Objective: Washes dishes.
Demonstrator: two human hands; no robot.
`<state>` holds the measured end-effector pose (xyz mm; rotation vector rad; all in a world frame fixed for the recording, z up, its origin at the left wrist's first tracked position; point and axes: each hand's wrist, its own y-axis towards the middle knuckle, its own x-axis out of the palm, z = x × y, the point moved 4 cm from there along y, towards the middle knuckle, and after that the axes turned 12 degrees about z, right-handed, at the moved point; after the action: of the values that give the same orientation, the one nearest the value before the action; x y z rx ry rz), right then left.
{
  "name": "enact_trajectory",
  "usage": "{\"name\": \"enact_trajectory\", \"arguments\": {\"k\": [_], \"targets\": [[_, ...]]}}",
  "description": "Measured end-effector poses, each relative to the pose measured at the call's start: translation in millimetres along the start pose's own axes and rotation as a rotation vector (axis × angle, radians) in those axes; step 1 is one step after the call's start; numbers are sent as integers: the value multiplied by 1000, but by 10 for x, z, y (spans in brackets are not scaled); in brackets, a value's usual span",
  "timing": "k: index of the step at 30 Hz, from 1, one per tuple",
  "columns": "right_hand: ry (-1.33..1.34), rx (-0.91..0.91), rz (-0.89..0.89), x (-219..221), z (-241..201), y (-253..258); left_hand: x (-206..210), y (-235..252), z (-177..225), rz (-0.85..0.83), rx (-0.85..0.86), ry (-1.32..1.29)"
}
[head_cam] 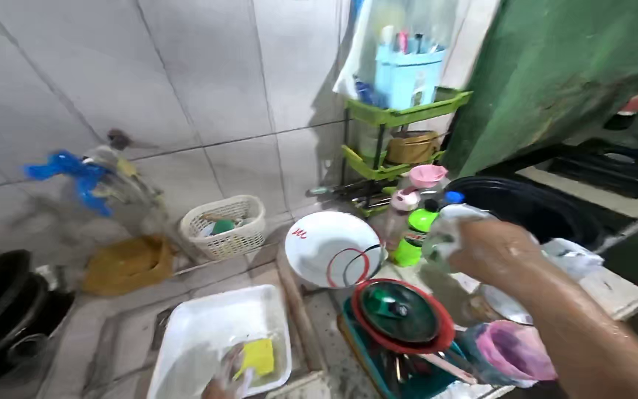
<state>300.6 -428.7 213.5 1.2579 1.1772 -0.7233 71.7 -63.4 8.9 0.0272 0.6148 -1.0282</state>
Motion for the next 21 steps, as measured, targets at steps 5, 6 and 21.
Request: {"name": "enact_trajectory", "arguments": {"k": [5,6,21], "targets": [[586,-207,120,-216,-1145,-210,175,-121,599,-188,215,-553],[731,-223,70,-85,-1424,-259,164,-129,642,-211,259,-660],[385,-601,-934,2828,-3286,-1342,-1216,-38,-917,518,-325,-1275]]}}
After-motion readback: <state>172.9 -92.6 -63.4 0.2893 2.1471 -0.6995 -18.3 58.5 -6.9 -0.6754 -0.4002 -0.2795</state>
